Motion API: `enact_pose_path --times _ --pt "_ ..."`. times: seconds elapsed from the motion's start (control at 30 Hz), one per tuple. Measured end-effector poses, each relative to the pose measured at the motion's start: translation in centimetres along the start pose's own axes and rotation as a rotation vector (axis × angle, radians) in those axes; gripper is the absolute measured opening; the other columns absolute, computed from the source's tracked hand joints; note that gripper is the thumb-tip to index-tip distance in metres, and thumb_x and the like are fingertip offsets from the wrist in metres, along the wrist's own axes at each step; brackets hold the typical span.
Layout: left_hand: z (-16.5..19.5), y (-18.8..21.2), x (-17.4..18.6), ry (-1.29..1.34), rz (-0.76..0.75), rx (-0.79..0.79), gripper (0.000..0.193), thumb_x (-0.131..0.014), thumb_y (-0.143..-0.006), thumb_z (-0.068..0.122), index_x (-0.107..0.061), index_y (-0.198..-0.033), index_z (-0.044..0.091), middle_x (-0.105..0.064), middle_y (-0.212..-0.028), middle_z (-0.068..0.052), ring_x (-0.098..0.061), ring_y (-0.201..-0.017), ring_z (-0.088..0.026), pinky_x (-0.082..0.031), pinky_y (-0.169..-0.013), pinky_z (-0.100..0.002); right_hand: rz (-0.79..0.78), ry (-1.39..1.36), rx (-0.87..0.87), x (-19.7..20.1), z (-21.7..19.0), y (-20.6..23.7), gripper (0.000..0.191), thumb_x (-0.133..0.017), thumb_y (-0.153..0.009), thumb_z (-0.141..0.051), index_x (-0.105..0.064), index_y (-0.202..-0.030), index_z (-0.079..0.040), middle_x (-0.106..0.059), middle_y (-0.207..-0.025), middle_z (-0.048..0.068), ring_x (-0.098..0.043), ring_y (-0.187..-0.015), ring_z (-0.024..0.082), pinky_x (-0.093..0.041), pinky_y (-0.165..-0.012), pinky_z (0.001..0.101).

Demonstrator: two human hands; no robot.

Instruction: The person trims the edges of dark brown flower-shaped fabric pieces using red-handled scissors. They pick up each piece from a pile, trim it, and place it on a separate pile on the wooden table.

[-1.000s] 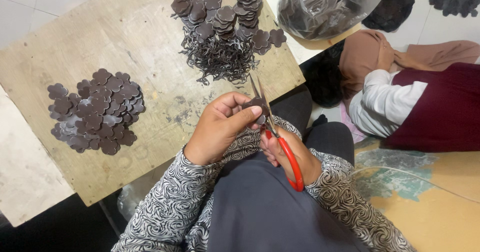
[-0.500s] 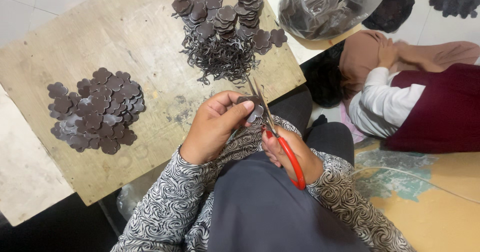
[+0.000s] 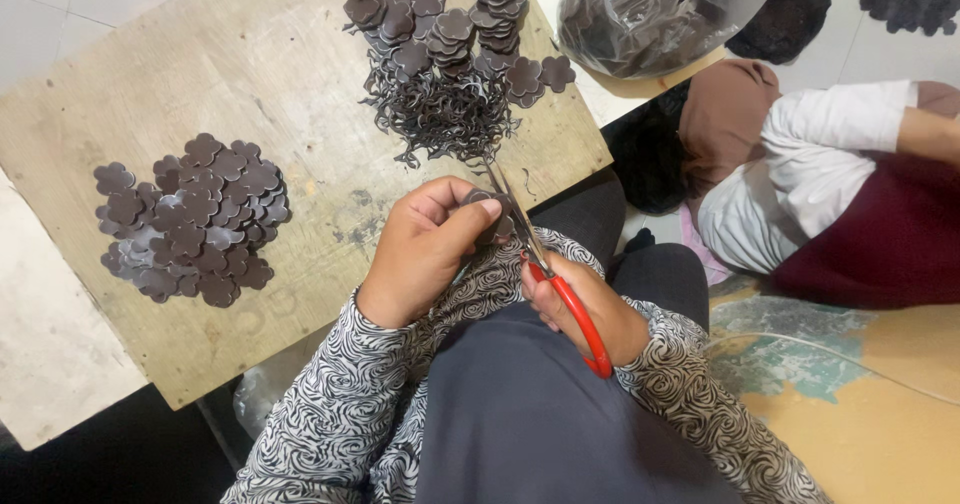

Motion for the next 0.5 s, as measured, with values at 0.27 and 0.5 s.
enact_pose_path --times 0.27,0.5 --pt "0.1 0.0 -0.2 0.018 -0.002 -0.009 0.013 -0.066 -0.097 0.011 -0.067 -0.096 -0.001 -0.074 -0.085 -0.005 -0.064 -0.074 -0.007 -0.051 -0.067 -0.021 0.031 -0.072 -0.076 0.1 1.3 0.0 0.045 -0.042 -0.105 -0.054 -0.049 -0.101 -0.009 -0.047 -0.079 -0.003 -0.043 -0.065 0.005 -0.044 -0.058 0.0212" --pt "-0.1 -0.4 -0.2 -0.02 0.013 -0.013 0.014 -0.065 -0.098 0.014 -0.068 -0.098 0.001 -0.074 -0.084 -0.004 -0.062 -0.071 -0.005 -0.047 -0.063 -0.02 0.068 -0.123 -0.087 0.3 1.6 0.1 0.042 -0.043 -0.107 -0.048 -0.049 -0.098 -0.008 -0.046 -0.076 -0.003 -0.042 -0.063 0.005 -0.043 -0.055 0.0224"
Point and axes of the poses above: each hand's wrist, its own y-axis away from the middle knuckle, its own x-axis out of the back of the hand, z = x × y, the point moved 8 cm from there along -y, towards the middle knuckle
